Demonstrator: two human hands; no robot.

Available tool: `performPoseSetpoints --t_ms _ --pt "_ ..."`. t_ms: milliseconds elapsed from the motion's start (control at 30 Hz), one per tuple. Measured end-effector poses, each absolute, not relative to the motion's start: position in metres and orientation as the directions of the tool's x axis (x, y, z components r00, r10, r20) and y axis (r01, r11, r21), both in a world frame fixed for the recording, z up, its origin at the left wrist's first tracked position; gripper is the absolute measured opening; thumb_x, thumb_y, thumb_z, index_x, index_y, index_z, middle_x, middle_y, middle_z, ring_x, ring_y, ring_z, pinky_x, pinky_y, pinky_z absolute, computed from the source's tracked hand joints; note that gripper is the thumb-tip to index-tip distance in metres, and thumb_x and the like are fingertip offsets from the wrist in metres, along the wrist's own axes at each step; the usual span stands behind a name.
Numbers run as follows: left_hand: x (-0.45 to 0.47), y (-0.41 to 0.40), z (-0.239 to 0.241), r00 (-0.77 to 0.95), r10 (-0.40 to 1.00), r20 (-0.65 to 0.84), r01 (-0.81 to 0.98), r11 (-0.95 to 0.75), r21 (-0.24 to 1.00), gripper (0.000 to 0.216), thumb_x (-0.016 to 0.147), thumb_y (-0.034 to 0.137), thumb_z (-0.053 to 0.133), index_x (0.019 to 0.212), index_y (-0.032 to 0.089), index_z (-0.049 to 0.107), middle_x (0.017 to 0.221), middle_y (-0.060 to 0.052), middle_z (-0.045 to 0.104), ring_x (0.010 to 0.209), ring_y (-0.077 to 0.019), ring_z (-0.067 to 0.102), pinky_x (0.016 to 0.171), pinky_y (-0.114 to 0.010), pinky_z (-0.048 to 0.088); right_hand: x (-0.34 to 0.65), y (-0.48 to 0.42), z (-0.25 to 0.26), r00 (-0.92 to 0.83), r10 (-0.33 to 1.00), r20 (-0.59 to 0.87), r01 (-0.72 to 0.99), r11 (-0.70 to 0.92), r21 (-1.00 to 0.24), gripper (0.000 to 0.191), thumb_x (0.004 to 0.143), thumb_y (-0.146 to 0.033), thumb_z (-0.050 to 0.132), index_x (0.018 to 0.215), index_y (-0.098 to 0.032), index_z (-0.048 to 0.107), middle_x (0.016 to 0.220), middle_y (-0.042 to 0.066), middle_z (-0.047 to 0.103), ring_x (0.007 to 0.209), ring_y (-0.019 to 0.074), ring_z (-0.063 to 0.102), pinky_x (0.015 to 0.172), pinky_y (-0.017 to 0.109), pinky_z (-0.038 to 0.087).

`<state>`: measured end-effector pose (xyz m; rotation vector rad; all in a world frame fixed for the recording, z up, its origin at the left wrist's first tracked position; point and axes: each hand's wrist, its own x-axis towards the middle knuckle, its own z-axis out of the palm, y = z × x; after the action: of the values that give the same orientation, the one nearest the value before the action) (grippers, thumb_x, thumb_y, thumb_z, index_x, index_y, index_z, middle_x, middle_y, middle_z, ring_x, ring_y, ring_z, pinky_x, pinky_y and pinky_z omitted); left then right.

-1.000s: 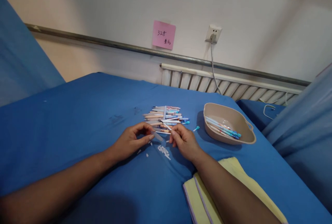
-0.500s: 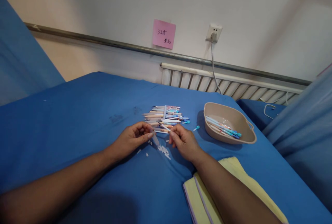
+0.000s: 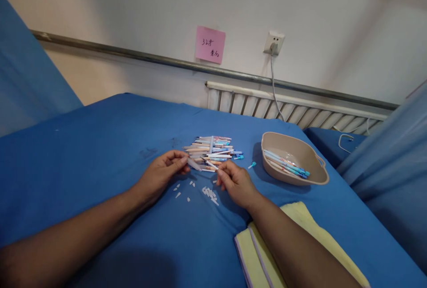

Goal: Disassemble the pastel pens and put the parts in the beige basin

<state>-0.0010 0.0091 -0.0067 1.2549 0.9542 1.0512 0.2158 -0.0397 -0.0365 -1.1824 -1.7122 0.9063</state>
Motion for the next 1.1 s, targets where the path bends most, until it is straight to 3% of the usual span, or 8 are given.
performPoseSetpoints --t_ms 367,1100 --pt "-0.0074 0.0163 -0.0062 0.165 0.985 -0.041 -0.257 0.083 0.963 0.026 0.072 0.032 0.07 0.085 0.014 0.056 0.069 0.0 0.065 0.059 -0.009 0.06 0.057 -0.019 0.045 0.2153 -0.0392 -0.0368 -0.211 0.948 0.237 0.352 0.3 -0.887 0.021 0.091 -0.039 0.042 0.085 -0.02 0.048 0.066 -0.002 0.06 0.051 0.0094 0.052 0.053 0.022 0.041" --pt "-0.005 0.0155 -0.0044 0.166 0.986 0.006 -0.217 0.031 0.976 0.03 0.068 0.035 0.071 0.084 0.014 0.056 0.064 -0.001 0.065 0.056 -0.0105 0.059 0.056 -0.021 0.046 0.2158 -0.0388 -0.0387 -0.248 0.945 0.214 0.378 0.298 -0.877 0.019 0.091 -0.037 0.042 0.086 -0.021 0.049 0.066 -0.002 0.061 0.051 0.0092 0.054 0.054 0.022 0.042"
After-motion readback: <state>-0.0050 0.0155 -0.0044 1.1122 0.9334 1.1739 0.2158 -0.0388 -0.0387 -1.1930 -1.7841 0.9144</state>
